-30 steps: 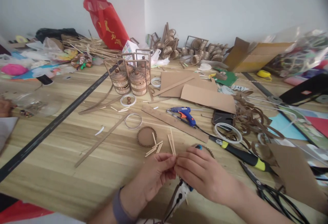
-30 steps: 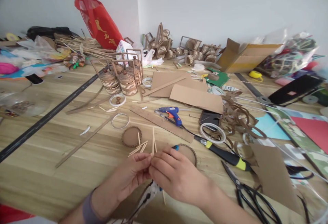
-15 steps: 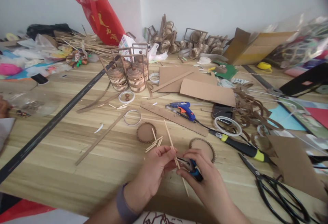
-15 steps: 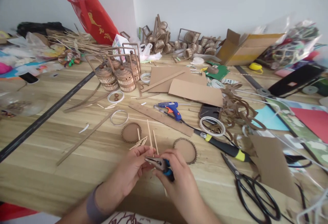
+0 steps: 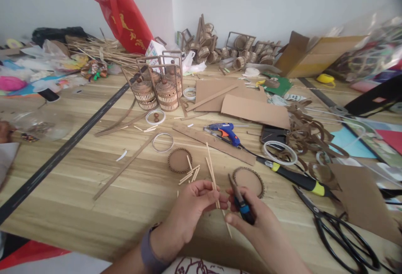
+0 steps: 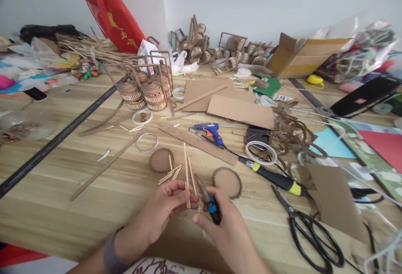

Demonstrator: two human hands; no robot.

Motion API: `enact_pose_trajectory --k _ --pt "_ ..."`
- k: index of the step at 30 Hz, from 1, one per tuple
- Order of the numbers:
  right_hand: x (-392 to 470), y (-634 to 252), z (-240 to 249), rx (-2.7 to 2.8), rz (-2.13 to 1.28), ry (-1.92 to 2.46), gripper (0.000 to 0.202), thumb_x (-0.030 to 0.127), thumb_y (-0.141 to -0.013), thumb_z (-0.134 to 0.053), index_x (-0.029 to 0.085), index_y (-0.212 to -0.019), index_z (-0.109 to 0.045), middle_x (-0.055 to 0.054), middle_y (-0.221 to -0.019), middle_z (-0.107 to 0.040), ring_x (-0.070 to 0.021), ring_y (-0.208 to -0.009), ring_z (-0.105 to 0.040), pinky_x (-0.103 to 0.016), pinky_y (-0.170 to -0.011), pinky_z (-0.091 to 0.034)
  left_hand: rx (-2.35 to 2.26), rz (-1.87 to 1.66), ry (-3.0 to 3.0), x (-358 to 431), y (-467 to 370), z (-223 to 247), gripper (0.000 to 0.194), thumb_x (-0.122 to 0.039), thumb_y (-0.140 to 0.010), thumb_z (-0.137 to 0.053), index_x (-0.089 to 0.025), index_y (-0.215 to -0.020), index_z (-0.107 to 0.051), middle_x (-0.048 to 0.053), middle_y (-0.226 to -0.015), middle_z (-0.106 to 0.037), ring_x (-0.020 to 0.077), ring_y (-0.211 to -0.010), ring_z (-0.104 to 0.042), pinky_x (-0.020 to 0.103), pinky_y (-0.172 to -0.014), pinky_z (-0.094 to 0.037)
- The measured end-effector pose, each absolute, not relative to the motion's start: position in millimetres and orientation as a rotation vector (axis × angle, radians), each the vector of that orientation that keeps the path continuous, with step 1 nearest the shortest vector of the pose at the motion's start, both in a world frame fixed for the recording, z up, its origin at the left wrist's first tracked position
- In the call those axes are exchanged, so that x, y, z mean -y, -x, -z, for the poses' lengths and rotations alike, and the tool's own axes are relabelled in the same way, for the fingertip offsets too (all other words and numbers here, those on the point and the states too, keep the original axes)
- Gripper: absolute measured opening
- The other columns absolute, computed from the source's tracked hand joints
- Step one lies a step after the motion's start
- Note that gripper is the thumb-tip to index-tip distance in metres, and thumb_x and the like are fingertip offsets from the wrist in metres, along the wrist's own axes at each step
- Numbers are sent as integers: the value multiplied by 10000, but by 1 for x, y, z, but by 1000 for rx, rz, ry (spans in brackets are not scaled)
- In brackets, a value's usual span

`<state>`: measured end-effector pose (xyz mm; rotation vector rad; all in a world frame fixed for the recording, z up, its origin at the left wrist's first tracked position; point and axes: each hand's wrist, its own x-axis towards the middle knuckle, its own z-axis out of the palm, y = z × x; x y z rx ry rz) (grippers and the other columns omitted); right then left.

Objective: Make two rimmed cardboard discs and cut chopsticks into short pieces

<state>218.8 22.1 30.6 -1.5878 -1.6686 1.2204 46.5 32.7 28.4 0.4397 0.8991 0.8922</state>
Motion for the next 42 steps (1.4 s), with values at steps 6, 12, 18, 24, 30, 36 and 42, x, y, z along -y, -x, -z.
enact_pose_trajectory --k 6,12,18,24,30,36,42 --pt "-18 -256 -55 1154 -1927 1739 435 527 -730 -669 194 -1009 -669 -60 -919 -682 -224 -889 -632 -327 -811 -501 -941 -783 -489 -29 -39 -31 367 -388 -615 -832 -143 -811 -642 30 -708 -723 137 -650 -663 257 -663 -505" --pt "-19 -267 -65 762 -2340 1455 388 261 -602 -627 181 -977 -688 -51 -871 -649 -194 -862 -619 -313 -748 -494 -982 -705 -580 -27 -39 -31 368 -415 -635 -777 -137 -823 -625 38 -706 -709 140 -630 -650 205 -509 -413" --pt "-20 -252 -77 1056 -2242 1770 213 315 -692 -612 205 -873 -637 -24 -889 -647 -177 -819 -630 -243 -632 -425 -981 -644 -605 -26 -41 -38 344 -416 -626 -752 -137 -770 -611 29 -679 -689 122 -590 -623 207 -506 -391" --pt "-23 -258 -73 1329 -2255 1715 304 277 -668 -602 204 -960 -645 -2 -829 -665 -171 -827 -597 -255 -756 -429 -992 -608 -591 -26 -42 -37 350 -414 -579 -771 -128 -706 -614 30 -646 -681 122 -565 -607 232 -537 -418" --pt "-28 -262 -76 1461 -2243 1739 216 266 -675 -601 202 -880 -626 -3 -874 -622 -171 -856 -535 -264 -757 -408 -1004 -598 -566 -26 -44 -35 347 -401 -562 -781 -126 -703 -623 24 -622 -680 122 -561 -606 249 -581 -442" --pt "-33 -254 -72 1533 -2254 1679 242 259 -644 -591 192 -874 -623 -8 -848 -610 -174 -831 -526 -276 -733 -402 -956 -546 -587 -24 -46 -33 311 -386 -580 -770 -125 -689 -640 25 -632 -684 114 -549 -601 242 -575 -438" --pt "-37 -247 -73 1550 -2304 1524 259 217 -681 -569 185 -916 -675 -9 -897 -624 -161 -827 -504 -264 -713 -384 -878 -533 -591 -20 -47 -31 264 -360 -616 -764 -128 -689 -661 16 -631 -682 116 -545 -612 226 -543 -414"
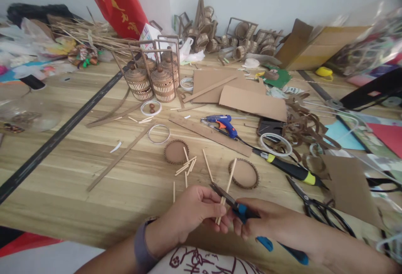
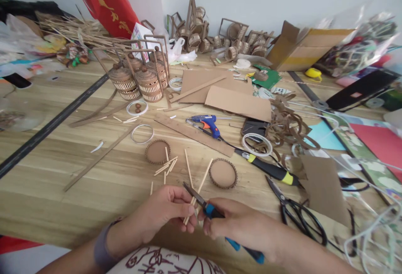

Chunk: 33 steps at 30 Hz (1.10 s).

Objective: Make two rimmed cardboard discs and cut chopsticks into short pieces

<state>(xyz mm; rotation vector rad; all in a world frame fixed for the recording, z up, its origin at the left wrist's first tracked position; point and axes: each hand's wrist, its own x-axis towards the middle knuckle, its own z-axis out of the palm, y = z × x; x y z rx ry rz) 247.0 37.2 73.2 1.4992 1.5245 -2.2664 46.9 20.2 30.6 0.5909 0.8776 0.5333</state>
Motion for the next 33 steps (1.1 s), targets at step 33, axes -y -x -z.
enact_pose_trajectory --k 33 --pt "-36 -233 -63 -1982 1988 -1419 276 116 -658 -494 180 -825 -704 5 -787 -685 -181 -773 -575 -260 -709 -412 -870 -541 -630 -19 -47 -29 283 -387 -629 -735 -122 -698 -662 8 -596 -638 119 -523 -563 259 -555 -381"
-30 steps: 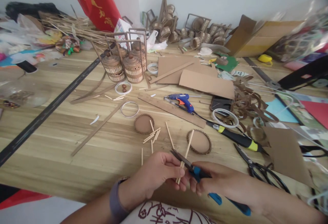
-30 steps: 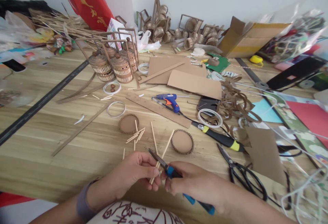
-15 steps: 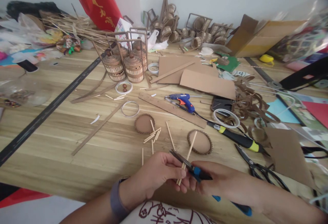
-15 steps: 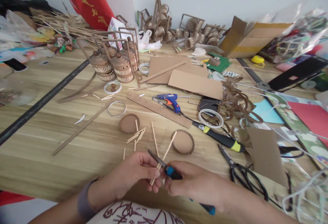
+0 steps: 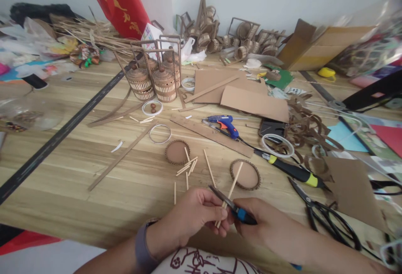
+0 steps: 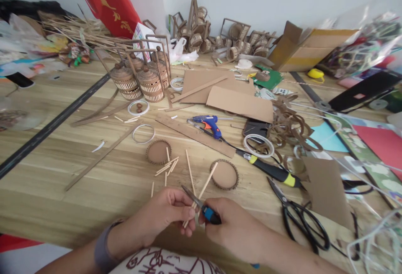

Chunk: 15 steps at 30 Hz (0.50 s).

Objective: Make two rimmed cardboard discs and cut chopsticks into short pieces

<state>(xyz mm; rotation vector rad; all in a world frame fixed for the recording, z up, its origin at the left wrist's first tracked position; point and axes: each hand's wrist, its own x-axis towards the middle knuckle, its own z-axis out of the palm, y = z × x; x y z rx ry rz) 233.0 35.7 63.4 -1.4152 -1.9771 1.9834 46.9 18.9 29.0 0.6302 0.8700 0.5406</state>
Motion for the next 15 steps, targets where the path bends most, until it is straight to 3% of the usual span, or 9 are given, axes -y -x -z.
enact_pose_trajectory --k 7,15 --pt "-35 -230 -61 1973 -1941 1480 236 155 -679 -500 179 -803 -700 2 -739 -672 -177 -730 -570 -257 -678 -418 -897 -539 -657 -18 -47 -27 304 -419 -621 -718 -129 -671 -639 12 -602 -630 120 -526 -558 268 -568 -387" --pt "-47 -231 -76 1748 -2283 1251 278 214 -691 -516 180 -904 -692 -14 -857 -644 -169 -795 -551 -266 -731 -415 -838 -534 -678 -20 -47 -30 362 -494 -651 -699 -143 -676 -614 10 -627 -608 119 -552 -547 276 -592 -406"
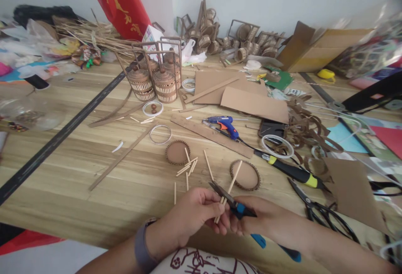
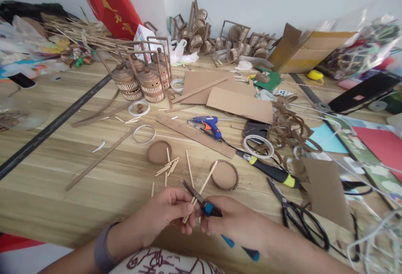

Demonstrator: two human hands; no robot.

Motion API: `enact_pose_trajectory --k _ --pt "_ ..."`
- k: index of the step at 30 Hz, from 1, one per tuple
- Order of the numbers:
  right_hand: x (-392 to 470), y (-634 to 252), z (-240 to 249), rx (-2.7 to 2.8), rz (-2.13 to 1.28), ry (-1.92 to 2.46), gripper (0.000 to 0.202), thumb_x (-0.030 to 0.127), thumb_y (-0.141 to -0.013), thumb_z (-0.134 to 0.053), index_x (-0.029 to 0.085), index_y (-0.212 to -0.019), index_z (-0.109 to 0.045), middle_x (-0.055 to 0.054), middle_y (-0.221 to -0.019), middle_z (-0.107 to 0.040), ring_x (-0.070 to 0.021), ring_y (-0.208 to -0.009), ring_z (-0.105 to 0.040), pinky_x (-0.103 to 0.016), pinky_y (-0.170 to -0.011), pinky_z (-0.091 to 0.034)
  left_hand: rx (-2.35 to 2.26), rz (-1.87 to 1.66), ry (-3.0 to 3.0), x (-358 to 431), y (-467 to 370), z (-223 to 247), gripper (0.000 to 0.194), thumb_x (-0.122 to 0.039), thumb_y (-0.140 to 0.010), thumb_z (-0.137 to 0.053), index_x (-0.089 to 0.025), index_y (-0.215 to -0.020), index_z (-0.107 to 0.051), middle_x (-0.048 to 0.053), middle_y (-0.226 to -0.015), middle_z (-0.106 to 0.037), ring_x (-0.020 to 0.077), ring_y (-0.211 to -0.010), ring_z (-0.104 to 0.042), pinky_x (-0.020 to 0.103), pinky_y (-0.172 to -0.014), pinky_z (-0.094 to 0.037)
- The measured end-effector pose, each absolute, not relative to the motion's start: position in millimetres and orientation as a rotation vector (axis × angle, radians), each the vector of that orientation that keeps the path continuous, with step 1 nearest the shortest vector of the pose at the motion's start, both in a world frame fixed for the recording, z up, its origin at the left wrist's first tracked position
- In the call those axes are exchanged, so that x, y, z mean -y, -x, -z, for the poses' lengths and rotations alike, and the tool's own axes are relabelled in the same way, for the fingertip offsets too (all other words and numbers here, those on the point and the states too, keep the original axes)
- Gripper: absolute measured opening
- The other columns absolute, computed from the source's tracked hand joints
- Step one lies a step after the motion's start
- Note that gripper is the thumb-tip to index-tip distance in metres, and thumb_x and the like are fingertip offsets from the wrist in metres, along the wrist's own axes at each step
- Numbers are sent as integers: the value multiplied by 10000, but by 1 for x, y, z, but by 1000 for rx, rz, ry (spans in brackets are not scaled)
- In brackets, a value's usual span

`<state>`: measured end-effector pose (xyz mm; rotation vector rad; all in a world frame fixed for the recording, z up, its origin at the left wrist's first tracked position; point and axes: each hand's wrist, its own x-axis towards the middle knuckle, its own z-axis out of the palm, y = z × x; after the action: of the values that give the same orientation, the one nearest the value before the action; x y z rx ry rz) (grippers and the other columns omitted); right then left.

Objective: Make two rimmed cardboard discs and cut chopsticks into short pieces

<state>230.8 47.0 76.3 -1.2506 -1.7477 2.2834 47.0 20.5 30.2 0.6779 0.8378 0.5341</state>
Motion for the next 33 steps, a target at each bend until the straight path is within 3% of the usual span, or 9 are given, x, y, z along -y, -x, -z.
enact_pose_trajectory --k 13,20,29,33 --pt "-48 -230 -77 1854 -2207 1302 199 204 -699 -502 186 -825 -657 23 -727 -546 -143 -719 -502 -242 -663 -385 -867 -536 -668 -19 -47 -28 403 -528 -646 -705 -139 -676 -607 8 -618 -593 107 -514 -520 263 -548 -389" --pt "-42 -233 -58 2014 -1983 1562 257 154 -556 -484 181 -776 -614 24 -719 -560 -148 -708 -489 -250 -647 -371 -897 -527 -702 -19 -48 -26 405 -541 -648 -686 -142 -676 -616 -10 -591 -567 90 -491 -475 256 -532 -365" --pt "-45 -240 -62 1976 -1996 1424 242 229 -712 -514 184 -935 -598 -8 -880 -607 -181 -844 -540 -281 -766 -431 -939 -593 -743 -22 -43 -30 395 -538 -681 -675 -159 -693 -562 -18 -623 -553 88 -499 -465 242 -526 -359" --pt "-40 -257 -74 2089 -1741 1683 175 378 -819 -542 208 -833 -584 -24 -815 -613 -205 -801 -561 -296 -724 -453 -1080 -668 -901 -26 -29 -35 313 -481 -811 -564 -172 -763 -555 -22 -633 -542 108 -535 -455 243 -550 -353"
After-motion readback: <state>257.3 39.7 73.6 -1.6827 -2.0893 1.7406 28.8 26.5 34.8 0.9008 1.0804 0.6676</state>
